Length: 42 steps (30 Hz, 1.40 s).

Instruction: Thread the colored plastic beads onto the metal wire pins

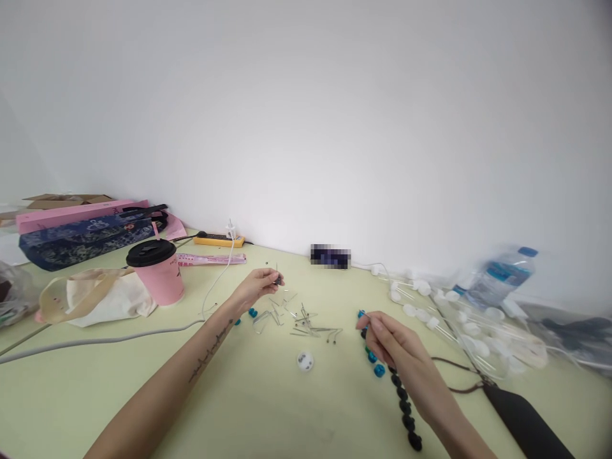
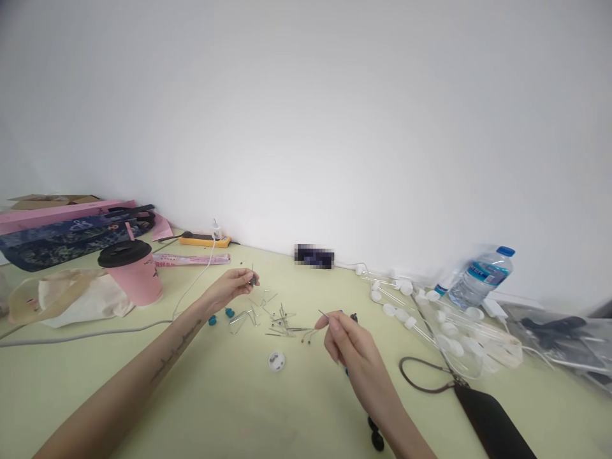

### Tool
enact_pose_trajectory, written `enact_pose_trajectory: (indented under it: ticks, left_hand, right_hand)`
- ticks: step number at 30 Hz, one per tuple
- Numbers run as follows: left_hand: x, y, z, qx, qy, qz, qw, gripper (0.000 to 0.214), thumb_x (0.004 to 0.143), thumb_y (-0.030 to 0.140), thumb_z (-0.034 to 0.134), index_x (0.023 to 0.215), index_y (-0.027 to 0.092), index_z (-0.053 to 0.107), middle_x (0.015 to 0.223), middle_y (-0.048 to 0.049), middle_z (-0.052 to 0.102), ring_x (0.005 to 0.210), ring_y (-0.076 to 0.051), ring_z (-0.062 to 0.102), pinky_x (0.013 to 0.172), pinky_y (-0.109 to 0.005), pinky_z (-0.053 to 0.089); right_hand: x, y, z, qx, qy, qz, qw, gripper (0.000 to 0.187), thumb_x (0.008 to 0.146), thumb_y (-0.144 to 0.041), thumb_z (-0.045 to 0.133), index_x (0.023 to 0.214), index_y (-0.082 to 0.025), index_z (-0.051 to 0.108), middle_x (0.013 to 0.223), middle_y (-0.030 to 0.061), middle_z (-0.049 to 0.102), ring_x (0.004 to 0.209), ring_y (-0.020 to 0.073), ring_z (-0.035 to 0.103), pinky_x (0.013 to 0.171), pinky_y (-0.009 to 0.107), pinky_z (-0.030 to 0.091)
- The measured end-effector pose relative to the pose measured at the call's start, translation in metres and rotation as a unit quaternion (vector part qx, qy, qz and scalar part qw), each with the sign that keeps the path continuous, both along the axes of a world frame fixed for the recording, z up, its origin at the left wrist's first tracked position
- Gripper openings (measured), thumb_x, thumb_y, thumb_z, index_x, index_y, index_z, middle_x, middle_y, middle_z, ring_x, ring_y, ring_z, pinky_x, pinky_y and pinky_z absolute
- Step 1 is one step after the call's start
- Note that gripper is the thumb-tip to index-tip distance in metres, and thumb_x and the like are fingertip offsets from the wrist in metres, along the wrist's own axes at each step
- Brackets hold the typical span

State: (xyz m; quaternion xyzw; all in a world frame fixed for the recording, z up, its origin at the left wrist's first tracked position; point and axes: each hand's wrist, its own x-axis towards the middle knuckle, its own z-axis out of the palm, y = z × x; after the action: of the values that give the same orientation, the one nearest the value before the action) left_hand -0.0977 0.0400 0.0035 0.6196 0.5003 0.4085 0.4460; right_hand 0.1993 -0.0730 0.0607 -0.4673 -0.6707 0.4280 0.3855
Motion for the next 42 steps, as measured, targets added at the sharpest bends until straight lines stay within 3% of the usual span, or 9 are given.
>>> enact_pose_trajectory:
  ticks: [4,7,10,17,25,33,38,40,42]
  left_hand:
    - [0.029,-0.022,0.007,-0.042,-0.125,-0.093,0.987,0.036,0.087,0.042,0.050,0.102,0.012,0.062,0.101,-0.0128,0.064,0.078,-0.012,0.061,0.079,-0.026,0.048]
    - [0.050,-0.039,0.007,-0.122,-0.277,-0.176,0.937,0.030,0.084,0.034,0.058,0.102,0.011,0.064,0.100,-0.0125,0.064,0.081,-0.012,0.060,0.083,-0.024,0.046]
    - [0.066,-0.053,0.004,-0.150,-0.322,-0.198,0.914,0.025,0.079,0.026,0.066,0.098,0.010,0.067,0.092,-0.0099,0.065,0.075,-0.010,0.059,0.079,-0.022,0.046]
    - [0.089,-0.076,0.006,-0.130,-0.281,-0.210,0.928,0.023,0.074,0.022,0.069,0.094,0.010,0.069,0.084,-0.0084,0.067,0.068,-0.010,0.057,0.072,-0.024,0.045]
    - [0.092,-0.081,0.014,-0.082,-0.234,-0.212,0.945,0.022,0.073,0.026,0.068,0.089,0.012,0.069,0.083,-0.0089,0.068,0.068,-0.014,0.058,0.070,-0.027,0.045]
    - [0.101,-0.083,0.005,0.003,-0.146,-0.134,0.980,0.016,0.071,0.022,0.065,0.084,0.014,0.070,0.069,-0.0030,0.064,0.064,-0.014,0.054,0.066,-0.026,0.044]
    - [0.106,-0.088,-0.001,0.066,-0.107,-0.099,0.987,0.015,0.078,0.027,0.058,0.078,0.017,0.069,0.075,-0.0029,0.062,0.071,-0.015,0.055,0.066,-0.023,0.042]
    - [0.106,-0.089,0.000,0.079,-0.092,-0.097,0.988,0.023,0.081,0.032,0.054,0.073,0.017,0.069,0.074,-0.0028,0.062,0.068,-0.014,0.053,0.066,-0.023,0.042]
    - [0.104,-0.088,0.001,0.057,-0.103,-0.110,0.987,0.028,0.083,0.036,0.053,0.072,0.015,0.068,0.071,-0.0030,0.061,0.063,-0.013,0.052,0.064,-0.023,0.042]
  right_hand:
    - [-0.009,0.002,-0.010,0.009,-0.028,0.031,0.999,0.030,0.096,-0.042,0.027,0.096,-0.023,0.050,0.059,-0.0052,0.037,0.056,0.0124,0.035,0.055,0.025,0.029]
    - [-0.015,-0.001,-0.017,0.004,-0.051,0.035,0.998,0.026,0.096,-0.042,0.026,0.096,-0.023,0.044,0.060,-0.0055,0.046,0.054,0.0123,0.040,0.054,0.024,0.032]
    - [-0.020,-0.006,-0.020,0.013,-0.100,0.029,0.994,0.029,0.097,-0.041,0.024,0.083,-0.023,0.041,0.058,-0.0054,0.053,0.051,0.0120,0.045,0.053,0.024,0.032]
    - [-0.024,-0.012,-0.023,0.119,-0.255,0.004,0.960,0.031,0.097,-0.034,0.026,0.073,-0.023,0.041,0.049,-0.0059,0.047,0.047,0.0128,0.044,0.052,0.024,0.027]
    - [-0.025,-0.009,-0.031,0.134,-0.273,-0.019,0.952,0.031,0.096,-0.033,0.026,0.070,-0.023,0.040,0.047,-0.0053,0.044,0.044,0.0133,0.041,0.049,0.024,0.022]
    - [-0.029,-0.002,-0.038,0.005,-0.082,-0.006,0.997,0.033,0.094,-0.038,0.032,0.074,-0.020,0.052,0.038,-0.0066,0.042,0.040,0.0109,0.035,0.047,0.022,0.027]
    - [-0.031,0.006,-0.050,-0.117,0.055,0.013,0.992,0.033,0.091,-0.041,0.034,0.075,-0.018,0.051,0.036,-0.0079,0.038,0.035,0.0080,0.021,0.039,0.020,0.018]
    - [-0.031,0.006,-0.053,-0.084,0.022,0.006,0.996,0.034,0.092,-0.040,0.032,0.074,-0.019,0.050,0.037,-0.0074,0.039,0.035,0.0086,0.024,0.040,0.021,0.020]
    - [-0.029,0.004,-0.056,0.039,-0.081,-0.013,0.996,0.034,0.094,-0.035,0.030,0.076,-0.018,0.054,0.041,-0.0049,0.043,0.039,0.0101,0.033,0.044,0.023,0.024]
